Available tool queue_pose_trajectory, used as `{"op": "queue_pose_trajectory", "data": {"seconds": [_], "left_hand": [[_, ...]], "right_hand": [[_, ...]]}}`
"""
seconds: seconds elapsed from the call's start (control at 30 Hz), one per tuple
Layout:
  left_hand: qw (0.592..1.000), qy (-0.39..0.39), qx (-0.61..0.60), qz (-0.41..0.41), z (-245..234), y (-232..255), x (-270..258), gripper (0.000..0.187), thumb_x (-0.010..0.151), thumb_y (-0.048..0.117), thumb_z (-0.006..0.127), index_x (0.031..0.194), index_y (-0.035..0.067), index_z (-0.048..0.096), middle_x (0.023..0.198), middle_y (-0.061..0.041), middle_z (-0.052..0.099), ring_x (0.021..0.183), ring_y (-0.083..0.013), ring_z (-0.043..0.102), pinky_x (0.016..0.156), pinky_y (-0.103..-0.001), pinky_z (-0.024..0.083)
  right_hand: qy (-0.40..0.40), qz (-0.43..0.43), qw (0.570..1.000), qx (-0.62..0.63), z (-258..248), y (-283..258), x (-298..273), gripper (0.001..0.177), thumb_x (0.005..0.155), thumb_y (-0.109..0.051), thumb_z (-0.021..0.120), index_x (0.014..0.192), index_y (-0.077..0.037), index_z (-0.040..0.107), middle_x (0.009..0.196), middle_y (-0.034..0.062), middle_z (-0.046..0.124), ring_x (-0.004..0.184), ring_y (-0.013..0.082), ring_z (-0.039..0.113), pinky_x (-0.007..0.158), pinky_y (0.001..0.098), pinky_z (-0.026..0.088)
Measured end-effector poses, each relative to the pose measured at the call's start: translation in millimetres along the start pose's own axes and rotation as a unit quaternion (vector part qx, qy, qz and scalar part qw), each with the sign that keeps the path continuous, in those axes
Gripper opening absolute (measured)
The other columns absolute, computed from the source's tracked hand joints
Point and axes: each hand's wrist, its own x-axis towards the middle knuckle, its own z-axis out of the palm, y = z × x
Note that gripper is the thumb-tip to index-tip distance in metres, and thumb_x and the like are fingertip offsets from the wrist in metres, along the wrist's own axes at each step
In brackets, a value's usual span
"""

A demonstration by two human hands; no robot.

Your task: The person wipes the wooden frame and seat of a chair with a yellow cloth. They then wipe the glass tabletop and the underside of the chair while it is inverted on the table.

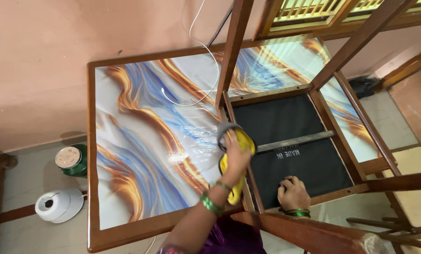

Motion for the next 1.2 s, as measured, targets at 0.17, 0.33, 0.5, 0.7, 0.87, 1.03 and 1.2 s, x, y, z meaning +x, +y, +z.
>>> {"op": "queue_pose_trajectory", "data": {"seconds": [0.17,0.33,0.5,0.7,0.87,1.03,1.2], "left_hand": [[0.995,0.037,0.058,-0.068,17.3,-61.0,117.8,0.080,0.095,0.033,0.059,0.158,-0.003,0.025,0.160,-0.035,0.028,0.145,-0.0515,0.031,0.121,-0.050,0.027],[0.994,0.072,-0.066,-0.044,35.9,-105.8,162.4,0.050,0.115,0.035,0.039,0.156,0.008,0.045,0.156,-0.034,0.039,0.143,-0.0513,0.042,0.122,-0.049,0.036],[0.996,0.045,0.076,-0.023,31.3,-89.7,83.7,0.074,0.095,0.017,0.058,0.159,0.008,0.022,0.155,-0.040,0.025,0.131,-0.0551,0.047,0.108,-0.051,0.045],[0.972,-0.166,0.124,-0.114,-5.3,-20.4,-59.8,0.062,0.102,0.012,0.053,0.150,-0.006,0.018,0.178,-0.026,0.003,0.101,-0.0345,0.076,0.085,-0.037,0.062],[0.984,-0.146,0.042,-0.090,-5.3,-23.3,-143.4,0.099,0.086,0.012,0.070,0.160,0.004,0.005,0.158,-0.037,0.015,0.144,-0.0581,0.025,0.113,-0.049,0.040],[0.991,-0.110,0.003,-0.079,5.6,-41.1,-118.9,0.092,0.093,0.017,0.064,0.161,0.003,0.005,0.161,-0.038,0.015,0.148,-0.0561,0.020,0.115,-0.049,0.036],[0.990,-0.059,-0.014,-0.126,14.1,-57.3,-31.6,0.084,0.100,0.029,0.057,0.161,0.003,0.006,0.158,-0.038,0.025,0.136,-0.0511,0.046,0.113,-0.048,0.043]], "right_hand": [[0.017,-0.019,1.000,0.012,8.4,9.2,0.2,0.018,0.082,-0.021,0.064,0.089,-0.017,0.079,0.114,-0.0037,0.070,0.106,0.0230,0.066,0.083,0.0410,0.058],[0.011,-0.027,1.000,0.008,8.9,11.0,2.1,0.018,0.082,-0.020,0.063,0.089,-0.016,0.079,0.113,-0.0022,0.070,0.103,0.0239,0.066,0.083,0.0411,0.058],[0.005,-0.012,1.000,0.010,5.0,4.4,0.9,0.018,0.085,-0.019,0.062,0.088,-0.017,0.079,0.112,-0.0030,0.071,0.104,0.0233,0.067,0.083,0.0410,0.058],[0.000,-0.017,1.000,-0.003,1.6,2.7,0.9,0.016,0.084,-0.020,0.064,0.086,-0.017,0.079,0.113,-0.0026,0.070,0.105,0.0236,0.066,0.084,0.0406,0.057],[-0.007,-0.028,1.000,-0.008,2.7,4.8,0.2,0.016,0.083,-0.022,0.065,0.089,-0.017,0.078,0.115,-0.0032,0.069,0.105,0.0239,0.065,0.085,0.0406,0.057],[-0.034,-0.016,0.999,-0.027,-3.1,0.2,1.9,0.016,0.084,-0.022,0.064,0.089,-0.016,0.078,0.119,-0.0022,0.068,0.107,0.0236,0.065,0.085,0.0406,0.057],[-0.041,-0.002,0.999,-0.028,-8.3,-5.7,1.8,0.016,0.084,-0.021,0.064,0.090,-0.016,0.078,0.117,-0.0025,0.068,0.110,0.0221,0.065,0.087,0.0400,0.057]]}}
